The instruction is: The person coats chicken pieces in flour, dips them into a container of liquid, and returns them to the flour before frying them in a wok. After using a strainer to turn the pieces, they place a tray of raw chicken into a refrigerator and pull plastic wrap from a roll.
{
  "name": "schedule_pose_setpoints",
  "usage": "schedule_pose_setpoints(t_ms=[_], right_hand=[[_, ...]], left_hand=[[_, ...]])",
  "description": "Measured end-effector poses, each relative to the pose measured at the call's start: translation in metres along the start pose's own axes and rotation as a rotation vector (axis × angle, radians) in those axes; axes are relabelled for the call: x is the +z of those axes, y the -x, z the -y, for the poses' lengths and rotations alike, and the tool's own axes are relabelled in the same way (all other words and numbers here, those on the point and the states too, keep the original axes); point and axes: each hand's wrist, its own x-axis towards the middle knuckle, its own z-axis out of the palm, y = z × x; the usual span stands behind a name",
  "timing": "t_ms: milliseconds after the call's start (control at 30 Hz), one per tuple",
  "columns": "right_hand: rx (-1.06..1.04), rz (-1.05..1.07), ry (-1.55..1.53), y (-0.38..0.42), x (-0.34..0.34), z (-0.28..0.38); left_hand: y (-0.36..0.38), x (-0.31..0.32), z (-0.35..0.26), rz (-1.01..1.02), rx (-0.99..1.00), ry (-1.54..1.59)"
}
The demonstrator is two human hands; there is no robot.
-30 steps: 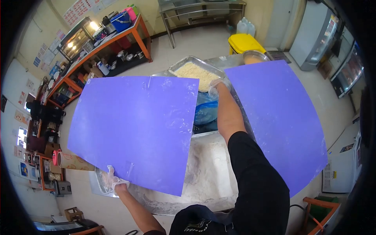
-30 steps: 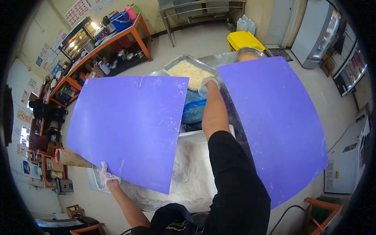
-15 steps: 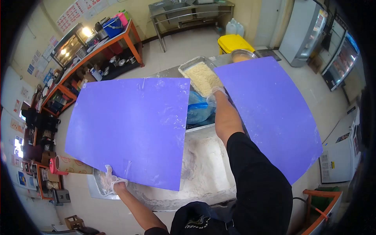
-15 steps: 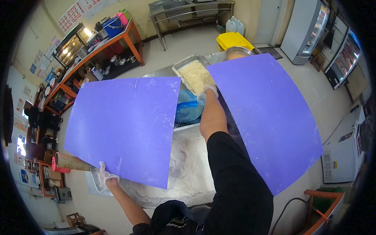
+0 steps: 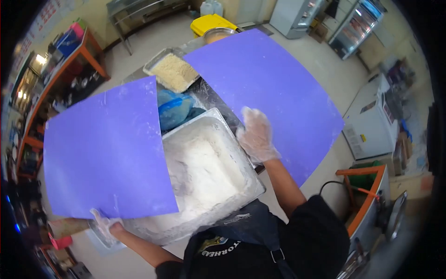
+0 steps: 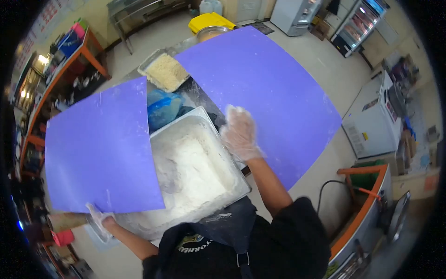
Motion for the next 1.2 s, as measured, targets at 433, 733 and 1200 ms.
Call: schedule_pose_setpoints(t_ms=[433, 733, 1200], right_hand=[[-0.297, 0.006, 0.306, 0.016, 0.018, -0.053], [-0.194, -0.068, 0.376, -0.031, -0.097, 0.002], [-0.96, -0.287, 0.446, -0.005, -0.119, 0.147]], left_hand=[[-0.057, -0.037, -0.002, 0.089, -0.046, 0.107], [-0.023, 0.014, -0.008, -0.219, 0.168, 0.185], [-0.03, 0.082, 0.0, -0.125, 0.135, 0.219]])
